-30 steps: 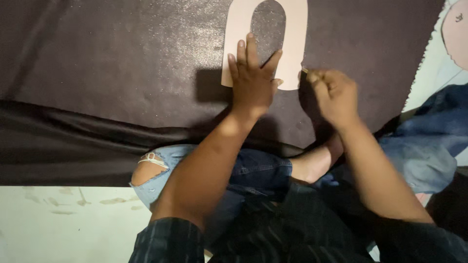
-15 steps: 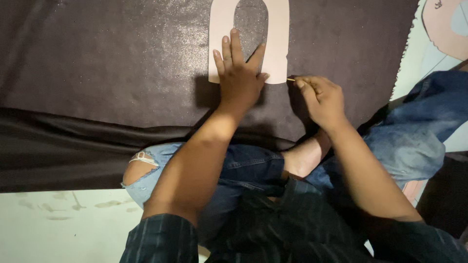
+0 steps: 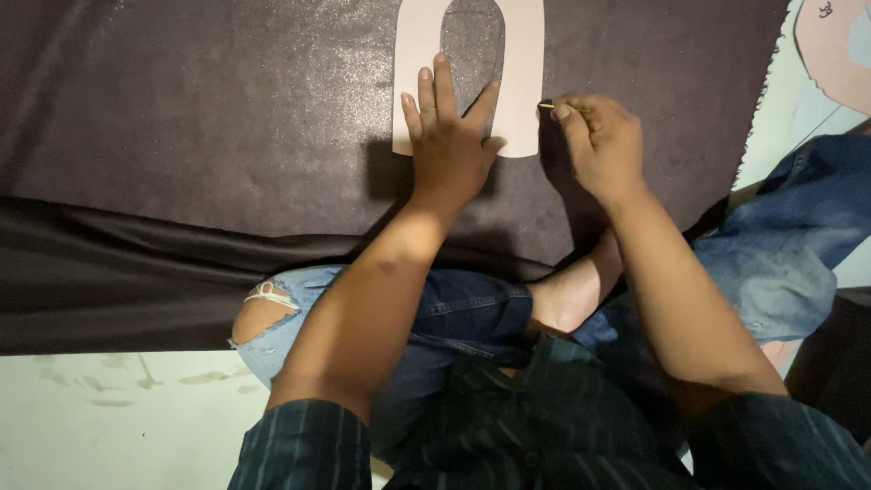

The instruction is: The person places a U-shaped paper pattern on a dark fabric and uses a small pointed tool to trace the outline. They repeatedly reposition the pattern and continue tracing the edges to mark the fabric.

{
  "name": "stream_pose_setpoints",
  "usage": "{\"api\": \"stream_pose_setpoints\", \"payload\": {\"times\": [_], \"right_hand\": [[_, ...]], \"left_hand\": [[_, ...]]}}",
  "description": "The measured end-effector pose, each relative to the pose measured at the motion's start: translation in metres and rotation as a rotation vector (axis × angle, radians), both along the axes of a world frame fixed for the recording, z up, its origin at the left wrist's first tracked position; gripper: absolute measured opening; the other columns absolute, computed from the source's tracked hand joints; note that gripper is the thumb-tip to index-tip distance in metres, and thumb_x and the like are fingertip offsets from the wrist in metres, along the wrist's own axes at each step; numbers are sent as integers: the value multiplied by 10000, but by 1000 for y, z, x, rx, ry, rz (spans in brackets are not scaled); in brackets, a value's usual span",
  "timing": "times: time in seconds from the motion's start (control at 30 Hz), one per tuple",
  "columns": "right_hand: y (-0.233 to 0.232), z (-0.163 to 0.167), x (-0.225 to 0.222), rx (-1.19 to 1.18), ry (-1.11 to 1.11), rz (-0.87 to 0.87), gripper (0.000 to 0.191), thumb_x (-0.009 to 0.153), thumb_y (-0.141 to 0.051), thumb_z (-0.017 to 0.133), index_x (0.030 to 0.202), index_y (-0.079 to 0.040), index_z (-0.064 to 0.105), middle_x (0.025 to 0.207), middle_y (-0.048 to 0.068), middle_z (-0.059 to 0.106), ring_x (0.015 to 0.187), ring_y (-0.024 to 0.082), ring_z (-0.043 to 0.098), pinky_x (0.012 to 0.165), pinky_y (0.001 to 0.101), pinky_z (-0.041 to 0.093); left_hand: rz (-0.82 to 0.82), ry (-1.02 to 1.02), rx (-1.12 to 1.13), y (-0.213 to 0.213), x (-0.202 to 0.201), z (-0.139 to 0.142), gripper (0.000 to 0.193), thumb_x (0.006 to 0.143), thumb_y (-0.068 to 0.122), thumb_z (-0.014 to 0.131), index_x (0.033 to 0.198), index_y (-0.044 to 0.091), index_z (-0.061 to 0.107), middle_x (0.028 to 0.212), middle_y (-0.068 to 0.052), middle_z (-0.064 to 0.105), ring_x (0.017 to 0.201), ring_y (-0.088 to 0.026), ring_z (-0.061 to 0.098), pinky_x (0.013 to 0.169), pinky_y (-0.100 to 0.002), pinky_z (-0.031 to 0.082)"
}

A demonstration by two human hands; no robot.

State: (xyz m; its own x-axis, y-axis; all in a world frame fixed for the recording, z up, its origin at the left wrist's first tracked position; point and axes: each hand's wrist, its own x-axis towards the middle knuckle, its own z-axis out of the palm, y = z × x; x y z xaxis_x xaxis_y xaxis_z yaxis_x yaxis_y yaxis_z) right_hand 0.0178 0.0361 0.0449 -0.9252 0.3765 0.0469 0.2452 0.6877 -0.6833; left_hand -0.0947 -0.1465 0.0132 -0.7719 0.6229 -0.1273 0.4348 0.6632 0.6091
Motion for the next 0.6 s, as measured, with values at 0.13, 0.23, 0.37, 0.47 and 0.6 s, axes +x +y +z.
{"api": "stream_pose_setpoints", "payload": {"times": [0.13,0.23,0.37,0.47,0.6], "right_hand": [[-6,10,12,50,-94,15,157,1070,-143,648,1095,-24,748,1031,184,739,938,337,721,827,406,556],[-18,18,34,36,-99,45,159,1051,-144,654,1102,-32,755,1050,179,742,971,341,723,859,405,561],[-22,17,42,-9,-92,14,146,1059,-139,647,1096,-29,736,1088,160,753,998,321,733,892,395,569],[-21,14,42,-26,-85,-13,141,1055,-135,662,1099,-24,738,1076,159,750,983,316,734,879,393,572],[-23,12,42,-18,-82,-6,138,1051,-127,667,1106,-23,739,1051,152,753,966,314,729,863,397,569]], "left_hand": [[3,9,36,0,1,-2,720,769,330,886,1423,248,596,1610,-304,168,1505,-525,162,1197,-706,138],[9,-5,23,0,0,-3,765,785,338,884,1461,238,540,1626,-292,155,1522,-511,155,1218,-688,123],[27,-49,16,1,-1,-2,936,792,330,876,1575,208,378,1641,-291,106,1535,-491,130,1234,-662,90],[44,-82,8,1,-2,-3,993,781,336,872,1579,166,307,1656,-300,69,1543,-488,116,1243,-640,86],[33,-65,-12,1,-3,-4,929,817,309,854,1561,89,342,1647,-295,84,1538,-488,127,1233,-643,87]]}}
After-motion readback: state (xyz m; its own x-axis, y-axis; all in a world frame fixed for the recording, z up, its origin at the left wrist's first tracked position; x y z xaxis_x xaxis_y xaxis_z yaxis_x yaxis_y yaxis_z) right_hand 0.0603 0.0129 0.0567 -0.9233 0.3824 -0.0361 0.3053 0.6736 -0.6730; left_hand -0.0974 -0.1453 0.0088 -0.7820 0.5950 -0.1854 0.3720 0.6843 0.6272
